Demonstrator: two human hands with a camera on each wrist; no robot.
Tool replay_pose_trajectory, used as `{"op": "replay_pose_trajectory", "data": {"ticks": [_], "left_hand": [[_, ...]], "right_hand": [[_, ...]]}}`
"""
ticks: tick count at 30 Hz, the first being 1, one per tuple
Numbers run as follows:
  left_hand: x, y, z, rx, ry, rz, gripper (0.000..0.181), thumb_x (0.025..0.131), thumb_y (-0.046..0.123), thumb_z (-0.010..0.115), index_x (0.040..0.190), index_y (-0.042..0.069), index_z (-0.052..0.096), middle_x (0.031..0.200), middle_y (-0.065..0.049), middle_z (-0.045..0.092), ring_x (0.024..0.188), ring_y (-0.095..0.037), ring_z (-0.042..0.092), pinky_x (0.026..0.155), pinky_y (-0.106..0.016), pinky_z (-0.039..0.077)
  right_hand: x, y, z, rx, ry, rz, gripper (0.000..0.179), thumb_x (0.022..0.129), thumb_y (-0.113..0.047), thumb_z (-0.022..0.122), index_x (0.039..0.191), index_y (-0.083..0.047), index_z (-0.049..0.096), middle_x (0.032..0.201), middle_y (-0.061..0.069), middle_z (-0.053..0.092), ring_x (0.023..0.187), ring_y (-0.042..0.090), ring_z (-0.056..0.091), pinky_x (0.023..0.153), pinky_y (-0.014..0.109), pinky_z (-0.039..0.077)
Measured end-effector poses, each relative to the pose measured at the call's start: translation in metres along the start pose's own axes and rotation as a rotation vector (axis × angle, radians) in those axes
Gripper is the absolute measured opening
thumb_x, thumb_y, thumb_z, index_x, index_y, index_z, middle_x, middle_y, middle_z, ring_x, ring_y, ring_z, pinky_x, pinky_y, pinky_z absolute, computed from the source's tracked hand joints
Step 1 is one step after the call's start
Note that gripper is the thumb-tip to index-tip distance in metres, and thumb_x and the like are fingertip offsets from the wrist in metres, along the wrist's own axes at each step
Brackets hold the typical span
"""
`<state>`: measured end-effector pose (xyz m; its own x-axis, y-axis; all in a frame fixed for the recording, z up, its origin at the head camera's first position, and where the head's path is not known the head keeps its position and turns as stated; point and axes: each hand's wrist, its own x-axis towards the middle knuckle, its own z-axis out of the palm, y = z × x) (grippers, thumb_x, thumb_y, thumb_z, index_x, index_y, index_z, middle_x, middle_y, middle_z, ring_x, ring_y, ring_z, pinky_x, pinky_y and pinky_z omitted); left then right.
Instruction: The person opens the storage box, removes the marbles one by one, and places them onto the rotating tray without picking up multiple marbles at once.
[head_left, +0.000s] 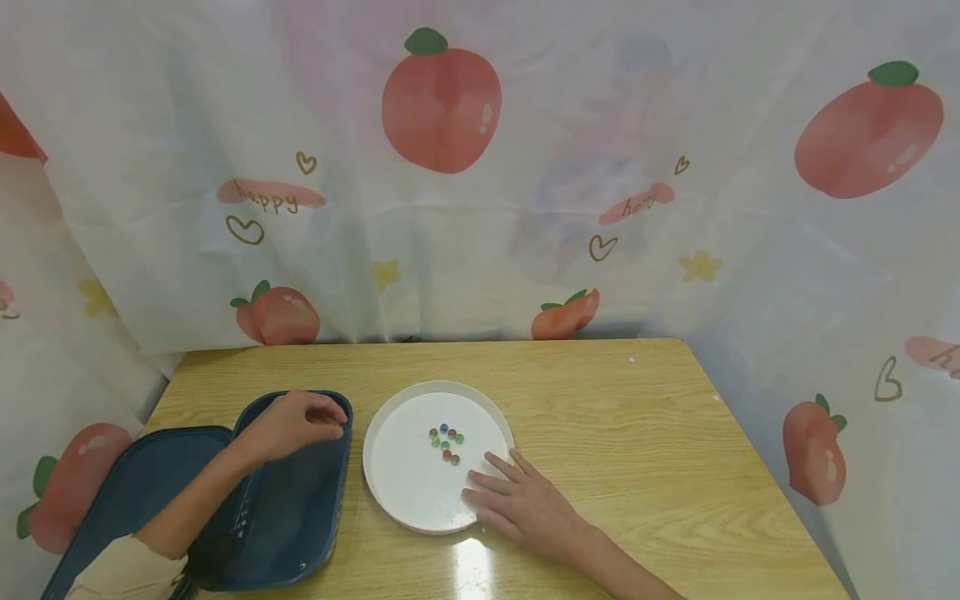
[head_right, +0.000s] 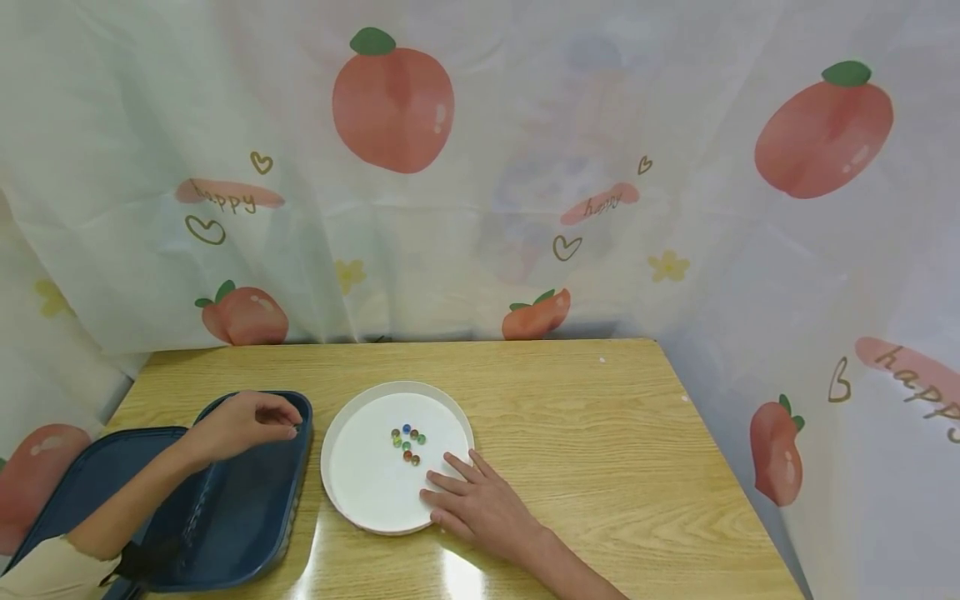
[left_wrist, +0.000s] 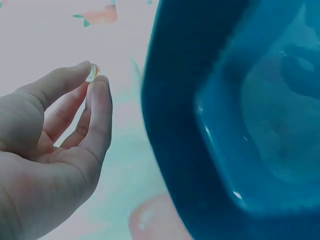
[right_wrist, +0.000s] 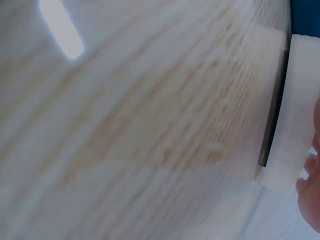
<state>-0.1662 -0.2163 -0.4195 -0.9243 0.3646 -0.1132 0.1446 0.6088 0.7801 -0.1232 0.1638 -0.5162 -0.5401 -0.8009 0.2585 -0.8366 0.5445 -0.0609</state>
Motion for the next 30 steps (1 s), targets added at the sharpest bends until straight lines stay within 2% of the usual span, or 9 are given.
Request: {"op": "replay_pose_trajectory", "data": {"ticks": [4,7,15,25,30], "left_hand": [[0.007,0.014,0.007,-0.025,0.021,0.02,0.013,0.085,0.016,0.067,0.095,0.008,0.067,0.085,0.0,0.063,0.08,-0.016,0.059,0.069,-0.032,0.049],[0.015,0.023,0.014,0.0,0.051,0.019,0.011,0.084,0.015,0.067,0.094,0.01,0.068,0.084,0.002,0.062,0.079,-0.014,0.058,0.068,-0.03,0.048],[0.04,0.036,0.036,-0.016,0.089,0.051,0.009,0.082,0.015,0.07,0.09,0.011,0.069,0.082,0.004,0.062,0.076,-0.012,0.058,0.066,-0.028,0.048],[0.06,0.049,0.064,-0.011,0.151,0.045,0.006,0.081,0.01,0.07,0.087,0.008,0.069,0.08,0.003,0.063,0.074,-0.011,0.059,0.065,-0.027,0.049],[0.071,0.049,0.075,-0.029,0.162,-0.006,0.006,0.08,0.009,0.071,0.085,0.008,0.069,0.078,0.002,0.062,0.073,-0.012,0.057,0.063,-0.026,0.049]], "right_hand": [[0.0,0.0,0.0,-0.003,-0.01,0.007,0.035,0.097,-0.038,0.042,0.127,-0.029,0.056,0.135,-0.007,0.046,0.132,0.022,0.029,0.103,0.051,0.021],[-0.001,0.0,0.0,-0.007,-0.015,0.01,0.035,0.097,-0.038,0.042,0.128,-0.029,0.056,0.136,-0.008,0.046,0.133,0.022,0.028,0.104,0.052,0.02],[-0.001,0.0,0.0,0.002,-0.005,0.005,0.035,0.097,-0.037,0.043,0.128,-0.029,0.055,0.136,-0.007,0.045,0.133,0.022,0.029,0.103,0.053,0.021],[0.0,-0.001,-0.002,0.006,-0.015,0.014,0.035,0.097,-0.039,0.042,0.128,-0.029,0.056,0.136,-0.008,0.046,0.133,0.022,0.028,0.104,0.051,0.019],[0.0,-0.001,-0.003,0.004,-0.011,0.008,0.035,0.097,-0.038,0.043,0.128,-0.029,0.056,0.135,-0.008,0.046,0.133,0.022,0.028,0.103,0.052,0.021]]}}
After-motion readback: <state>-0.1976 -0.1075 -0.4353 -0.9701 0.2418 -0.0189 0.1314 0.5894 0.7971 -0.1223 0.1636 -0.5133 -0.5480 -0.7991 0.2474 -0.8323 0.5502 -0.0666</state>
